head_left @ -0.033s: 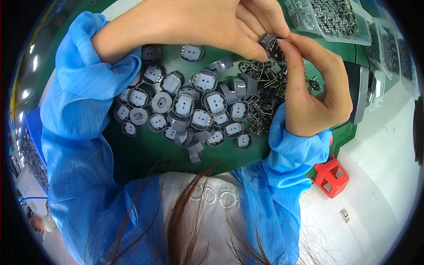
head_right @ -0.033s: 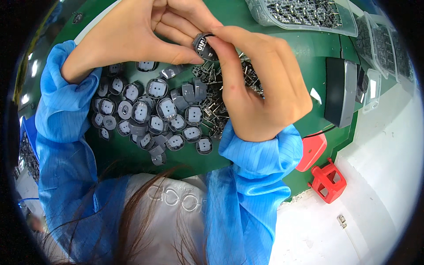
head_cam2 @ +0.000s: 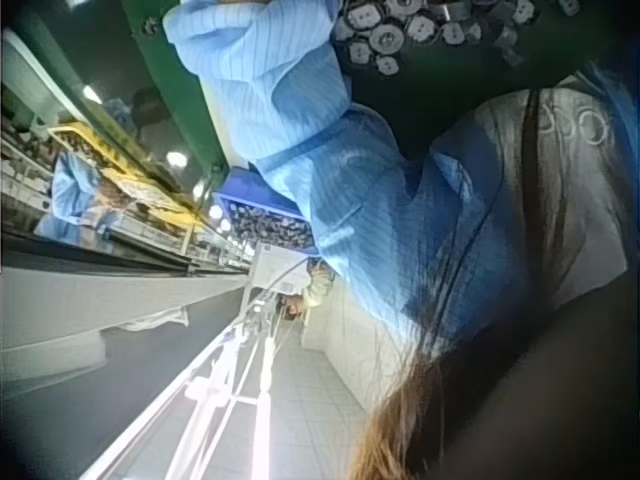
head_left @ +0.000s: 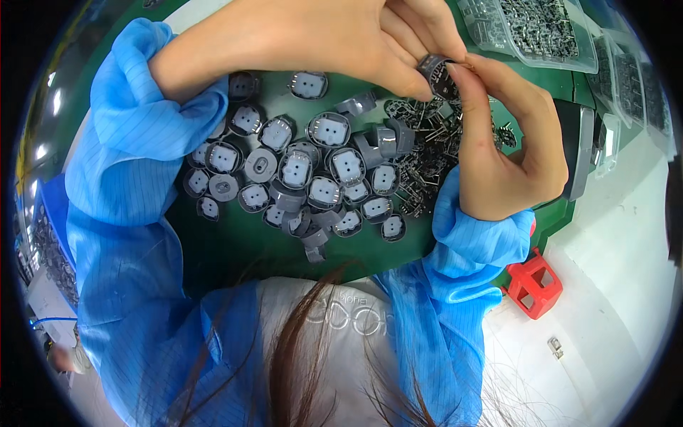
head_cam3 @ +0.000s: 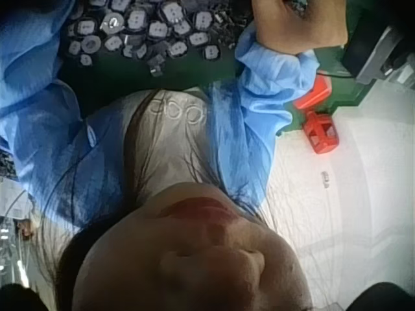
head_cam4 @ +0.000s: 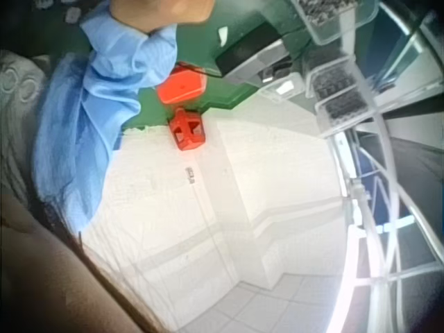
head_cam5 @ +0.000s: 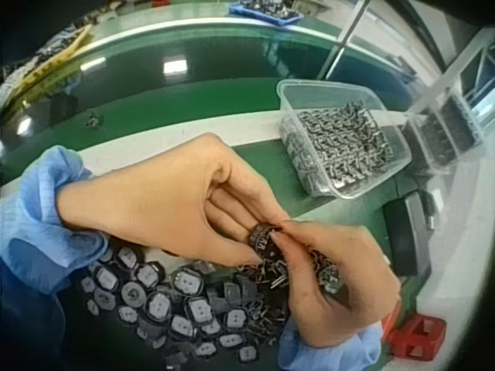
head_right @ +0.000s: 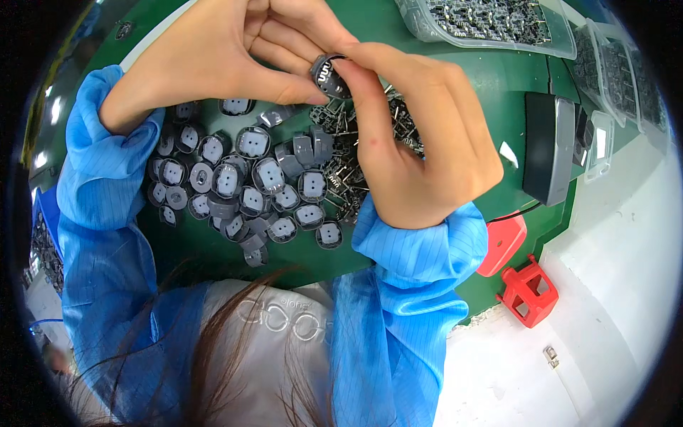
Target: The person assembles small electronic components by hand. They pick up grey plastic housings and insert metal pin connectors into them, repeating the process for multiple units on a green workbench.
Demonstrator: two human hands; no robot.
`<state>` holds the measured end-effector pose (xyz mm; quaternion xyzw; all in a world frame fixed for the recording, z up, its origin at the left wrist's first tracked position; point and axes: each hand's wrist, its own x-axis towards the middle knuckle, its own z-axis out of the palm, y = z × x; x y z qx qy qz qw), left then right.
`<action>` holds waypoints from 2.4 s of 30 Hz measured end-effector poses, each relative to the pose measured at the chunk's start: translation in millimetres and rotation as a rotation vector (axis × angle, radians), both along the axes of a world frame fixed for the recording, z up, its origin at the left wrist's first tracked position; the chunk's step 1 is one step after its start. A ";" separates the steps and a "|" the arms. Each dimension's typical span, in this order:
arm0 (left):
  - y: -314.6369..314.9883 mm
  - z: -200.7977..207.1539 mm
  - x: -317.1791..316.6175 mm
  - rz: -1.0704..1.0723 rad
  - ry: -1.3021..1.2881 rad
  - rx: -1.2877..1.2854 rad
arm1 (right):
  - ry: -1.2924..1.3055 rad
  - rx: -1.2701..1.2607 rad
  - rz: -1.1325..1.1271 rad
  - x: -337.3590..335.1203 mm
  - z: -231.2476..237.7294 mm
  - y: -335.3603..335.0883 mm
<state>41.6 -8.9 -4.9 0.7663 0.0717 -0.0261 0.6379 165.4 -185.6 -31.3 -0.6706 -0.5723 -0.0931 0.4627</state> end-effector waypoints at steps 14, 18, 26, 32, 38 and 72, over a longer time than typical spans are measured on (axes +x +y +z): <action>-6.0 -9.6 -0.8 0.096 0.009 -0.239 | -0.088 -0.078 -0.072 -8.0 0.9 3.6; -1.4 -9.1 -2.2 0.099 0.017 -0.314 | 0.231 -0.007 0.100 -3.9 -2.7 6.5; -12.1 13.7 -2.0 0.162 -0.142 -0.140 | 1.078 -0.181 0.375 -12.2 5.2 1.5; -0.6 -8.4 1.6 0.157 -0.203 -0.281 | 1.028 -0.184 0.297 -2.9 4.3 -3.1; -6.3 5.2 -3.2 0.166 -0.135 -0.212 | 0.923 -0.150 0.214 5.2 -3.4 -6.5; 10.9 36.9 23.7 -0.568 0.308 0.348 | 0.583 -0.176 0.026 19.2 4.0 -6.5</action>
